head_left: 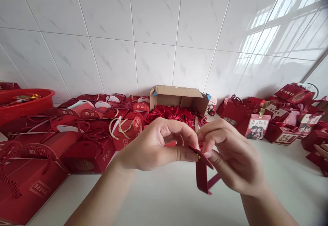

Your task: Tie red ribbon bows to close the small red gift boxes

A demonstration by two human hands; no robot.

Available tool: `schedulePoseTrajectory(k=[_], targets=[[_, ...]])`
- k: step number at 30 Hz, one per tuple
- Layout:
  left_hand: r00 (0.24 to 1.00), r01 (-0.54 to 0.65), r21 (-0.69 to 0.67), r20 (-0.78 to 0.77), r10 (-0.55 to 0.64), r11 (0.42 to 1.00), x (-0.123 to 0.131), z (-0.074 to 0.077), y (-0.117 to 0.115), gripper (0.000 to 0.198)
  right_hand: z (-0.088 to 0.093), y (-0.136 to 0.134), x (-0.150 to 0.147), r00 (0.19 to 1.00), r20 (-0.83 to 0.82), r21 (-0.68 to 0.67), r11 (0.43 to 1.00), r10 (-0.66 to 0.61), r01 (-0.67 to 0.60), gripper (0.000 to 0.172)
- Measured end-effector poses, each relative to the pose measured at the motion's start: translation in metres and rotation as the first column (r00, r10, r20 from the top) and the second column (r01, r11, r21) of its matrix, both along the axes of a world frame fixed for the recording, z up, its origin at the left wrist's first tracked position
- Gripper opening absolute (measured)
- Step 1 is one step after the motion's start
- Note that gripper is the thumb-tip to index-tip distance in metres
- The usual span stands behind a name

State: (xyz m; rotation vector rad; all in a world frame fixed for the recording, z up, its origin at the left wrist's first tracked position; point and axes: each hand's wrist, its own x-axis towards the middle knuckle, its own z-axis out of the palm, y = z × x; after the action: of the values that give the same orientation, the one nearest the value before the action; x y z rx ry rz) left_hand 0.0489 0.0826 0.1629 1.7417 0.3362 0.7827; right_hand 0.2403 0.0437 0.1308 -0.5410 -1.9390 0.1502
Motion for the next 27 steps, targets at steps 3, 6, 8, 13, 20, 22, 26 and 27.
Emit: schedulePoseTrajectory(k=[3,6,8,13,20,22,26,27], targets=[[0.999,-0.039,0.043,0.005,0.039,0.998,-0.001,0.000,0.001,0.013,0.000,-0.001,-0.004,0.997,0.013,0.052,0.996,-0.077,0.076,0.022],[1.000,-0.013,0.096,0.012,0.012,0.995,-0.004,0.000,0.004,0.013,-0.001,0.000,-0.005,0.999,0.013,0.067,0.997,-0.029,0.028,0.021],[0.999,0.035,0.145,0.003,-0.036,0.989,-0.008,-0.001,0.007,0.011,-0.001,0.001,-0.005,0.999,0.004,0.073,0.997,0.034,-0.035,0.019],[0.998,-0.036,0.279,0.054,0.022,0.960,-0.017,0.002,0.012,0.014,-0.003,0.002,-0.002,0.986,-0.151,0.054,0.996,0.075,-0.068,0.022],[0.986,-0.164,0.305,0.051,0.156,0.938,-0.017,0.001,0.006,0.011,0.001,0.003,-0.009,0.995,-0.067,0.105,0.992,0.072,-0.064,0.025],[0.982,-0.180,0.317,0.005,0.188,0.931,-0.014,0.002,0.003,0.009,0.001,0.003,-0.009,0.994,-0.090,0.091,0.994,0.069,-0.061,0.021],[0.952,-0.189,0.396,-0.151,0.267,0.899,-0.020,0.006,0.003,0.010,-0.002,0.006,-0.006,0.994,-0.112,0.063,0.998,-0.013,0.020,0.020],[0.922,-0.228,0.426,-0.195,0.335,0.876,-0.025,0.007,0.005,0.015,-0.002,0.008,-0.004,0.992,-0.117,0.045,0.998,-0.042,0.047,0.021]])
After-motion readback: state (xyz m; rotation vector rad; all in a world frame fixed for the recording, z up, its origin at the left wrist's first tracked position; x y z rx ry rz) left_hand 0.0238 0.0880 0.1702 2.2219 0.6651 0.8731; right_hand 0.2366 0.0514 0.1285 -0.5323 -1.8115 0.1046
